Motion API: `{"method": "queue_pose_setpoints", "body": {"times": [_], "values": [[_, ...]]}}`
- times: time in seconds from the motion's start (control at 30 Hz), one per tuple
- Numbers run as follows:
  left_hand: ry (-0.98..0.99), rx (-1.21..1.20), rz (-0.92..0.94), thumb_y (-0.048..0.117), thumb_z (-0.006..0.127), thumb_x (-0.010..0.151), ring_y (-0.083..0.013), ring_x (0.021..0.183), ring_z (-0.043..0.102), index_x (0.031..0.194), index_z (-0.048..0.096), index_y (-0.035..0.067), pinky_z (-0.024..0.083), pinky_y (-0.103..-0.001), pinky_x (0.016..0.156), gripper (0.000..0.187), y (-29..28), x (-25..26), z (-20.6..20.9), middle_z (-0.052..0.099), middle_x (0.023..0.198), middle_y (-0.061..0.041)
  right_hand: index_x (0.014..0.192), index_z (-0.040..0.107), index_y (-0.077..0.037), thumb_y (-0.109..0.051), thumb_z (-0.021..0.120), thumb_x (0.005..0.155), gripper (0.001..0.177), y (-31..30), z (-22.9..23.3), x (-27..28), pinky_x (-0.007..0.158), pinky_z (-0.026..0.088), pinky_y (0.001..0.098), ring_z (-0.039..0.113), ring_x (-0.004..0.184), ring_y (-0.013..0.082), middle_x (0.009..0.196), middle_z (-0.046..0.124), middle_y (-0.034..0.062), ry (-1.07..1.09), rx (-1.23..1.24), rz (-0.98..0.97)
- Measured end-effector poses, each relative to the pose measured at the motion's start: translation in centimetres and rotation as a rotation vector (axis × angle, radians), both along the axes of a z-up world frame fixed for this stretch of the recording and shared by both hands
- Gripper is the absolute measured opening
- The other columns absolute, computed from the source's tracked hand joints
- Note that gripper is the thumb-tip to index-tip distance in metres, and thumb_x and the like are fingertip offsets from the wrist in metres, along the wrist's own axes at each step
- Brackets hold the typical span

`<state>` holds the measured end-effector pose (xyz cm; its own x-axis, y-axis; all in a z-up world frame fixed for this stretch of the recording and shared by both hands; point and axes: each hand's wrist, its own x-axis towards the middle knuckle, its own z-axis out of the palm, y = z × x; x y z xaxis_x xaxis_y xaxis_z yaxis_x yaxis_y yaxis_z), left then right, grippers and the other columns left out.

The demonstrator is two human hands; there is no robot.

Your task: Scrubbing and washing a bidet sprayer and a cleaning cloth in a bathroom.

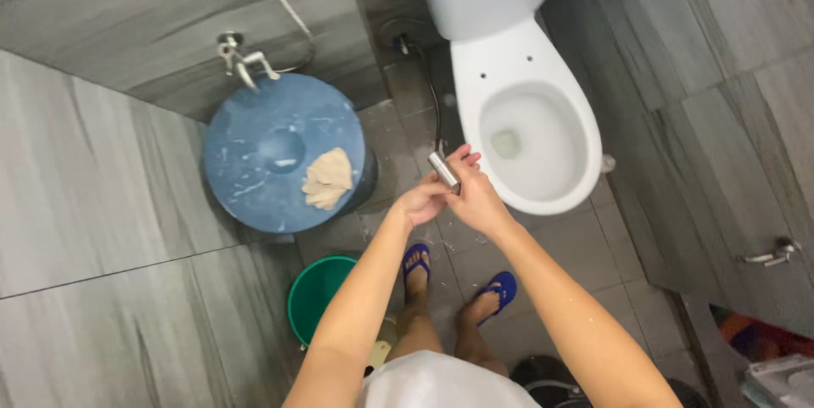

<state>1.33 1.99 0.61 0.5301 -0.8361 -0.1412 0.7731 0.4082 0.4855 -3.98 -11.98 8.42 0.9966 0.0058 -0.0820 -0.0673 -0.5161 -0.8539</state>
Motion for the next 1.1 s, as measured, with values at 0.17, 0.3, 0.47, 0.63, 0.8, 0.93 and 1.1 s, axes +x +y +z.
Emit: {"method": "queue_pose_setpoints", "body": {"times": [0.17, 0.3, 0.47, 0.63, 0.8, 0.93, 1.1], "values": [[0.005, -0.069, -0.01, 0.01, 0.079, 0.077, -0.0262, 0.154, 0.035, 0.164, 0.029, 0.007, 0.024, -0.04, 0.13, 0.101, 3.5, 3.3, -1.1, 0.036, 0.167, -0.011, 0.12, 0.058, -0.004, 0.0, 0.068, 0.079, 0.042, 3.3, -0.8, 3.3, 0.077, 0.053, 0.0468, 0.068, 0.095, 0.044, 0.098, 0.069, 0.0222, 0.022, -0.019, 0.024], [0.043, -0.156, -0.013, 0.009, 0.079, 0.079, -0.0261, 0.154, 0.035, 0.163, 0.028, 0.01, 0.024, -0.041, 0.13, 0.099, 4.8, 5.2, -1.7, 0.033, 0.168, -0.01, 0.119, 0.059, -0.005, 0.001, 0.066, 0.078, 0.042, 5.1, -1.6, 5.3, 0.077, 0.054, 0.0464, 0.069, 0.095, 0.0417, 0.097, 0.069, 0.0212, 0.091, -0.027, 0.001], [0.063, -0.238, 0.164, 0.014, 0.08, 0.079, -0.0232, 0.153, 0.037, 0.164, 0.027, 0.017, 0.028, -0.043, 0.126, 0.1, 8.2, 4.3, -5.0, 0.034, 0.167, -0.006, 0.122, 0.061, -0.001, -0.005, 0.074, 0.086, 0.039, 4.9, -2.2, 7.0, 0.081, 0.052, 0.0431, 0.067, 0.097, 0.031, 0.103, 0.069, 0.0162, 0.049, 0.088, -0.083], [0.592, 0.521, 0.132, 0.039, 0.069, 0.089, -0.0314, 0.136, 0.048, 0.153, 0.042, 0.01, 0.041, -0.053, 0.111, 0.076, 6.7, 1.2, -16.1, 0.05, 0.147, -0.014, 0.109, 0.065, -0.002, -0.014, 0.074, 0.091, 0.023, 4.4, -0.4, 7.8, 0.07, 0.052, 0.032, 0.064, 0.079, 0.0162, 0.085, 0.067, 0.0061, 0.22, 0.273, -0.336], [0.89, 0.33, 0.093, 0.057, 0.047, 0.105, -0.0351, 0.101, 0.066, 0.124, 0.05, -0.012, 0.053, -0.045, 0.093, 0.072, -0.3, -0.6, -24.6, 0.063, 0.114, -0.025, 0.088, 0.063, 0.001, -0.013, 0.066, 0.091, 0.014, 3.2, -3.6, 5.7, 0.057, 0.052, 0.0308, 0.065, 0.06, 0.0158, 0.069, 0.065, 0.0064, 0.237, 0.394, -0.524], [0.896, 0.27, 0.305, 0.051, 0.043, 0.106, -0.0274, 0.08, 0.069, 0.111, 0.058, -0.005, 0.056, -0.039, 0.074, 0.058, -2.5, -0.5, -33.3, 0.068, 0.097, -0.016, 0.081, 0.063, 0.003, -0.009, 0.063, 0.087, 0.013, 1.6, -7.2, 3.9, 0.054, 0.05, 0.032, 0.064, 0.057, 0.0175, 0.067, 0.066, 0.0097, 0.339, 0.285, -0.524], [0.674, 0.379, 0.436, 0.04, 0.041, 0.11, -0.0193, 0.07, 0.064, 0.102, 0.062, 0.002, 0.05, -0.033, 0.059, 0.044, -1.1, 0.4, -38.7, 0.068, 0.088, -0.01, 0.073, 0.062, 0.004, -0.01, 0.063, 0.085, 0.018, -0.3, -14.1, 1.8, 0.047, 0.05, 0.0367, 0.063, 0.048, 0.0231, 0.06, 0.062, 0.0132, 0.674, 0.166, -0.481]]}}
